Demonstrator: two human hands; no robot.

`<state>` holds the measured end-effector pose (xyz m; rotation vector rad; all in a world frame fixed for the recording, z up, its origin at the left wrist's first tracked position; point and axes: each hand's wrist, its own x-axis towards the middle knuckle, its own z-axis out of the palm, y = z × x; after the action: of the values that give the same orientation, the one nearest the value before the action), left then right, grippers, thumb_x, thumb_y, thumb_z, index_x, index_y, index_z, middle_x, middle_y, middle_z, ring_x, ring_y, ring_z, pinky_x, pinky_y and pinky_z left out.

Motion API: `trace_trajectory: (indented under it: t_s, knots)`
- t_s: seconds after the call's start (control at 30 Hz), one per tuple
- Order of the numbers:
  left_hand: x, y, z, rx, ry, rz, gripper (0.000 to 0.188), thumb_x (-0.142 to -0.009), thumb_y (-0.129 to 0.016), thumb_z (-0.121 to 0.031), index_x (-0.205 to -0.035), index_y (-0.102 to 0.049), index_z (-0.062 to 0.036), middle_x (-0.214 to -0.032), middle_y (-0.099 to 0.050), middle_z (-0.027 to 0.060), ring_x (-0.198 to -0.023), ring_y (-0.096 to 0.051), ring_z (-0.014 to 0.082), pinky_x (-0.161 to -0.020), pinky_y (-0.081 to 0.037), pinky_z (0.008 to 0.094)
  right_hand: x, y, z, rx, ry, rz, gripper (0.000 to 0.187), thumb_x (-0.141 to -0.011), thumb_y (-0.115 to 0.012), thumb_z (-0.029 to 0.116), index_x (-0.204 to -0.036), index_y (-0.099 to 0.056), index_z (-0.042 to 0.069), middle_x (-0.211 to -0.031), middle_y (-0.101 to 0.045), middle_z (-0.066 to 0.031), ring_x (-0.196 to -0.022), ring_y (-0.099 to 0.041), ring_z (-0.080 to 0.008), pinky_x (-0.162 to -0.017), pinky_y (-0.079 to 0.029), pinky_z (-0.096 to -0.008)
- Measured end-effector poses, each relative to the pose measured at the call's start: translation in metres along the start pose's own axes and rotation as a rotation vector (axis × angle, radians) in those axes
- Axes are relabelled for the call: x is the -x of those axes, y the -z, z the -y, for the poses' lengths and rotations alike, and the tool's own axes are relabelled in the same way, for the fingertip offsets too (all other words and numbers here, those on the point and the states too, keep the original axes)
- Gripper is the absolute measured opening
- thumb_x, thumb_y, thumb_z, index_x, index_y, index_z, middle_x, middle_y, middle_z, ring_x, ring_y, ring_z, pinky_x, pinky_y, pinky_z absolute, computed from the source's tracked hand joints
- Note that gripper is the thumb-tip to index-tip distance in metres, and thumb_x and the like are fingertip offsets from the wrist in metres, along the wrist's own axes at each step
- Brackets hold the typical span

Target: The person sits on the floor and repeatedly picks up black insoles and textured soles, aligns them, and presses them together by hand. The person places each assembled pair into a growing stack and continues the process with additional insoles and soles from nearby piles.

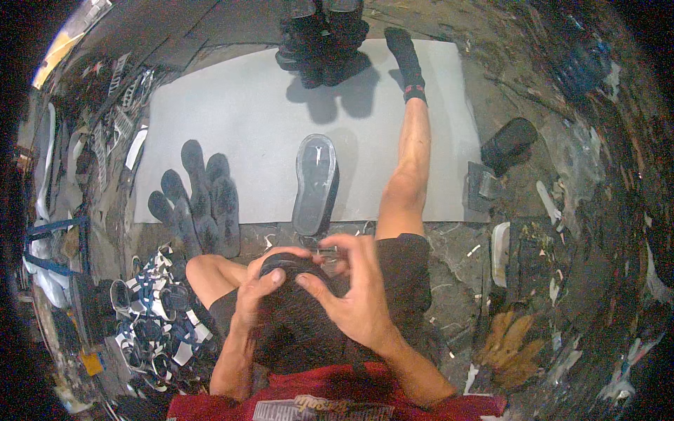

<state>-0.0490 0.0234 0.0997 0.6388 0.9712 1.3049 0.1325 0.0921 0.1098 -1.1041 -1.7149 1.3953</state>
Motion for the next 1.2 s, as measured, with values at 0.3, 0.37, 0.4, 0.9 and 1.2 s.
trace_trajectory:
  t_s: [0.3,0.37,0.4,0.9,1.2]
  knots:
    - [0.019,-0.022,0.017,-0.787,-0.482,-0.766,0.047,-0.118,-0.043,-0.032,-0.084,-0.049,0.0,-0.073,-0.047,0.0033,-0.071,-0.038,0.0115,-0.058,-0.029,0.0344,-0.017,-0.038,0.027,0.213,0.407,-0.021,0.038,-0.108,-0.066,0.027,-0.082,-0.063,0.0,-0.074,-0.059,-0.0162,-0.068,-0.064,-0.0389,-0.061,-0.05,-0.0479]
    - [0.014,-0.014,0.018,-0.755,-0.467,-0.72,0.052,-0.119,-0.045,-0.036,-0.083,-0.05,-0.0001,-0.072,-0.047,0.0002,-0.07,-0.039,0.0108,-0.059,-0.03,0.0343,-0.02,-0.045,0.006,0.098,0.339,0.044,0.039,-0.109,-0.064,0.03,-0.083,-0.068,0.0,-0.075,-0.062,-0.0189,-0.069,-0.066,-0.041,-0.062,-0.053,-0.0494]
    - [0.01,-0.01,0.025,-0.705,-0.43,-0.721,0.053,-0.12,-0.043,-0.037,-0.083,-0.051,-0.0006,-0.073,-0.048,-0.0007,-0.07,-0.039,0.0107,-0.059,-0.03,0.0341,-0.02,-0.044,-0.001,0.058,0.306,0.086,0.043,-0.11,-0.062,0.033,-0.084,-0.068,0.0,-0.076,-0.064,-0.0215,-0.071,-0.066,-0.0442,-0.065,-0.054,-0.0524]
    - [0.005,0.042,0.039,-0.962,-0.258,-0.982,0.05,-0.12,-0.043,-0.033,-0.089,-0.06,0.0015,-0.079,-0.055,0.0034,-0.074,-0.048,0.0144,-0.068,-0.042,0.0341,-0.012,-0.089,-0.032,0.39,0.29,0.186,0.037,-0.104,-0.063,0.028,-0.128,-0.061,0.0,-0.096,-0.068,-0.0172,-0.097,-0.071,-0.0336,-0.07,-0.061,-0.0467]
    - [-0.009,0.046,0.039,-0.643,-0.147,-1.191,0.06,-0.119,-0.044,-0.04,-0.094,-0.07,0.0077,-0.081,-0.069,0.0072,-0.069,-0.056,0.0139,-0.065,-0.048,0.0337,-0.028,-0.072,-0.042,0.059,0.261,0.131,0.045,-0.115,-0.048,0.044,-0.107,-0.064,0.002,-0.078,-0.068,-0.0195,-0.076,-0.071,-0.0444,-0.066,-0.056,-0.0567]
